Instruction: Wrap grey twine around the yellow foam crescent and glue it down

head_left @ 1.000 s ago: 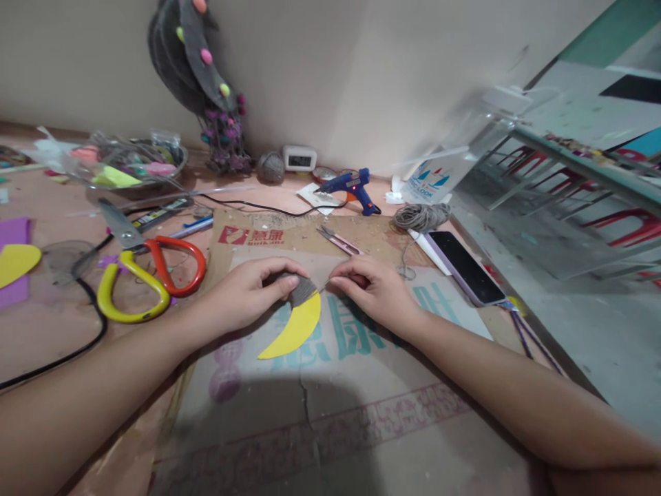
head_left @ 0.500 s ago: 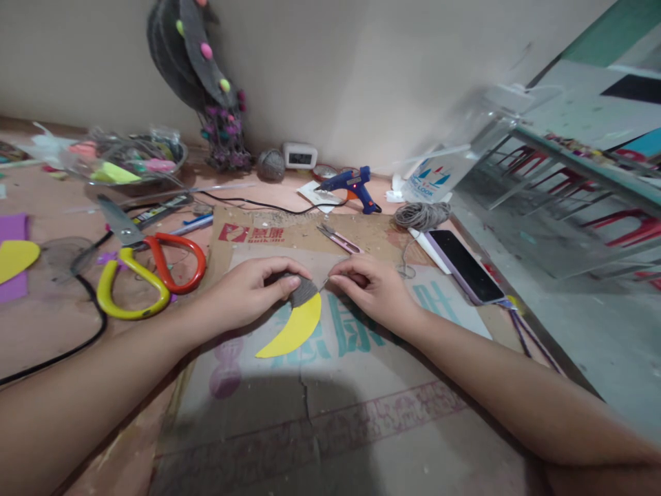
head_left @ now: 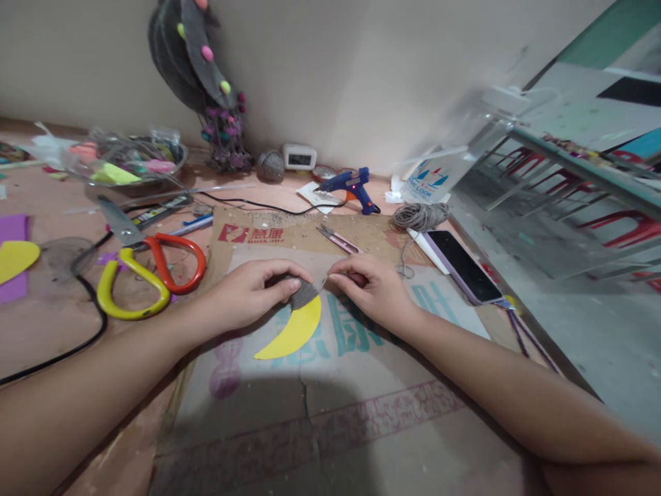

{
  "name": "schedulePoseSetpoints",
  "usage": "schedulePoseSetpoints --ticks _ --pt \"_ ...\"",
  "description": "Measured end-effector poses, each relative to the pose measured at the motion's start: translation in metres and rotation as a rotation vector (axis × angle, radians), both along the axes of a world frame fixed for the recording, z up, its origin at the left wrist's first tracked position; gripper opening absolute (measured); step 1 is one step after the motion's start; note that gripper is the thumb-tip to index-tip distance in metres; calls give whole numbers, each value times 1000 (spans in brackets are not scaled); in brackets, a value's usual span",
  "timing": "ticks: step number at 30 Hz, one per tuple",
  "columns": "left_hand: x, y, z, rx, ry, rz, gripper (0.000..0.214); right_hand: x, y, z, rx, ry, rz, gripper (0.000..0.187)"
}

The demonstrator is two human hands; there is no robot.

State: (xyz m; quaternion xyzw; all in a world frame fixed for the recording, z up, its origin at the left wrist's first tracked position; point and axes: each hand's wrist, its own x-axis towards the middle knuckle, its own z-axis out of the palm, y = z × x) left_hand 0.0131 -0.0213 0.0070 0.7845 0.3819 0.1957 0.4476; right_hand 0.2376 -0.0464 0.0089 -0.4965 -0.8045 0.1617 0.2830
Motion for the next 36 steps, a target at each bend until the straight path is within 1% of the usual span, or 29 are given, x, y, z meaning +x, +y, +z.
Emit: schedulePoseSetpoints --ticks 6,9,11,13,15,16,18,21,22,24,27,29,33,36 --pt "0 0 -2 -52 -32 -3 27 0 -2 1 70 -12 -12 16" --pt "1 -1 -1 -77 -66 15 27 2 1 1 66 -65 15 18" --pt "1 -1 -1 -92 -111 53 27 4 3 2 75 -99 19 27" --pt "2 -1 -2 -131 -184 96 28 7 3 4 121 -86 -27 35" --pt "2 0 -3 -198 -272 130 30 8 0 8 157 -10 -104 33" --pt "2 1 -3 -234 -314 142 30 8 -2 11 148 42 -141 29" --pt "3 1 -5 -290 -382 160 27 6 -7 16 42 138 -173 20" --pt "3 2 -6 -333 -421 164 24 -1 -14 20 -221 203 -97 23" --pt "3 2 -7 -338 -425 161 24 -3 -15 21 -284 200 -65 23" --pt "3 2 -8 -348 -424 159 24 -8 -17 19 -346 170 -32 20" --pt "3 1 -8 -365 -427 166 24 -13 -17 14 -365 140 -23 19" --pt "3 1 -7 -345 -410 166 23 -13 -18 11 -370 146 -18 21" --pt "4 0 -2 -215 -295 136 24 -12 -18 10 -321 138 -17 21" --pt "3 0 0 -162 -236 123 28 -11 -18 10 -280 120 14 22"
